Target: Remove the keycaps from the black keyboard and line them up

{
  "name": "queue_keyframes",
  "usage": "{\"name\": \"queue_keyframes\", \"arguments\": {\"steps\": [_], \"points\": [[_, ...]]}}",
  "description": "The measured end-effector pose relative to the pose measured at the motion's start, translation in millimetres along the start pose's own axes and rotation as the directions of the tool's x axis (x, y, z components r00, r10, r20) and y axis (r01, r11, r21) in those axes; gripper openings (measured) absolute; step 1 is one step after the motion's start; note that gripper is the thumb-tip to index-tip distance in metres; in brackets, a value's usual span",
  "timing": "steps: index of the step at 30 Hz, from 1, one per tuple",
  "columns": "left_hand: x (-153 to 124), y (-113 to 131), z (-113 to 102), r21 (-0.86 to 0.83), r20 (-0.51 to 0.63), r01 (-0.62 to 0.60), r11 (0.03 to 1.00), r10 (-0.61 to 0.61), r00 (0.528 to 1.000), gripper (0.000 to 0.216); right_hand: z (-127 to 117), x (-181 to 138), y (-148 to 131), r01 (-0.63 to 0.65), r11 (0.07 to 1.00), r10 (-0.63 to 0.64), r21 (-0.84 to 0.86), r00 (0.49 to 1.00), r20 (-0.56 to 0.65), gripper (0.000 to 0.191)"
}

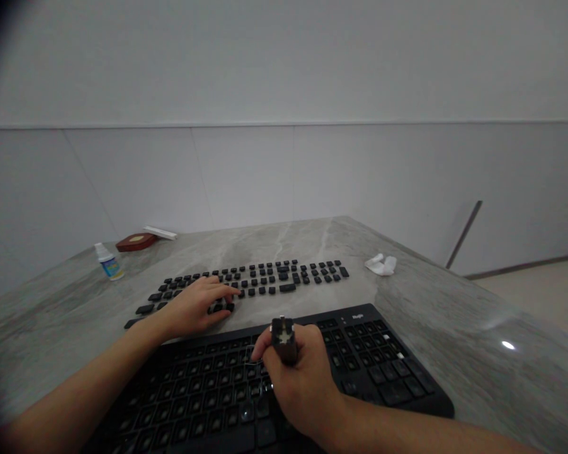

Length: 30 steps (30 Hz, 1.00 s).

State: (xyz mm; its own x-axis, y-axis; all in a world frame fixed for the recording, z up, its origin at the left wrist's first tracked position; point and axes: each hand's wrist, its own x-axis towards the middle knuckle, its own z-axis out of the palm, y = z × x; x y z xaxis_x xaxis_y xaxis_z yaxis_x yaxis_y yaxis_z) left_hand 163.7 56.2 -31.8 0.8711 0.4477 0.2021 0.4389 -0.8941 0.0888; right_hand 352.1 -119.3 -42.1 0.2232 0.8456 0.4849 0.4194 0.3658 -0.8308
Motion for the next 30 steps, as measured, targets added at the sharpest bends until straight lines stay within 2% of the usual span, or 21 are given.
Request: {"name": "queue_keyframes", "arguments": {"steps": [15, 17, 20, 22, 25, 27, 30], "points": [[-0.2, -0.2, -1.0, 0.044, 0.003, -0.016, 0.999, 0.016, 1.000, 0.034, 0.5, 2.3, -2.4, 0.004, 1.000, -0.004, -0.001, 1.000, 0.014, 0.025], [0.3, 0.5, -0.9, 0.052, 0.003, -0.021, 0.998, 0.020, 1.000, 0.034, -0.2, 2.5, -2.4, 0.021, 1.000, -0.020, -0.011, 0.999, 0.046, 0.025], [0.0, 1.3, -1.7, 0.068, 0.004, -0.026, 0.997, 0.026, 1.000, 0.034, -6.1, 3.1, -2.5, 0.098, 0.993, -0.085, -0.072, 0.982, 0.167, 0.024], [-0.7, 2.0, -3.5, 0.082, 0.003, -0.033, 0.996, 0.033, 0.999, 0.032, -12.8, 4.1, -1.2, 0.217, 0.973, -0.185, -0.084, 0.939, 0.290, 0.021], [-2.0, 5.7, -8.0, 0.100, -0.002, -0.059, 0.993, 0.059, 0.998, 0.028, -22.5, 7.5, 4.0, 0.384, 0.923, -0.338, 0.002, 0.808, 0.482, 0.025], [-2.1, 11.4, -12.3, 0.099, -0.008, -0.086, 0.991, 0.088, 0.996, 0.026, -25.9, 10.8, 8.2, 0.430, 0.897, -0.405, 0.104, 0.704, 0.583, 0.025], [-0.7, 27.2, -23.5, 0.064, -0.004, -0.151, 0.986, 0.152, 0.988, 0.020, -25.3, 15.3, 13.0, 0.456, 0.854, -0.497, 0.250, 0.573, 0.652, 0.028]]}}
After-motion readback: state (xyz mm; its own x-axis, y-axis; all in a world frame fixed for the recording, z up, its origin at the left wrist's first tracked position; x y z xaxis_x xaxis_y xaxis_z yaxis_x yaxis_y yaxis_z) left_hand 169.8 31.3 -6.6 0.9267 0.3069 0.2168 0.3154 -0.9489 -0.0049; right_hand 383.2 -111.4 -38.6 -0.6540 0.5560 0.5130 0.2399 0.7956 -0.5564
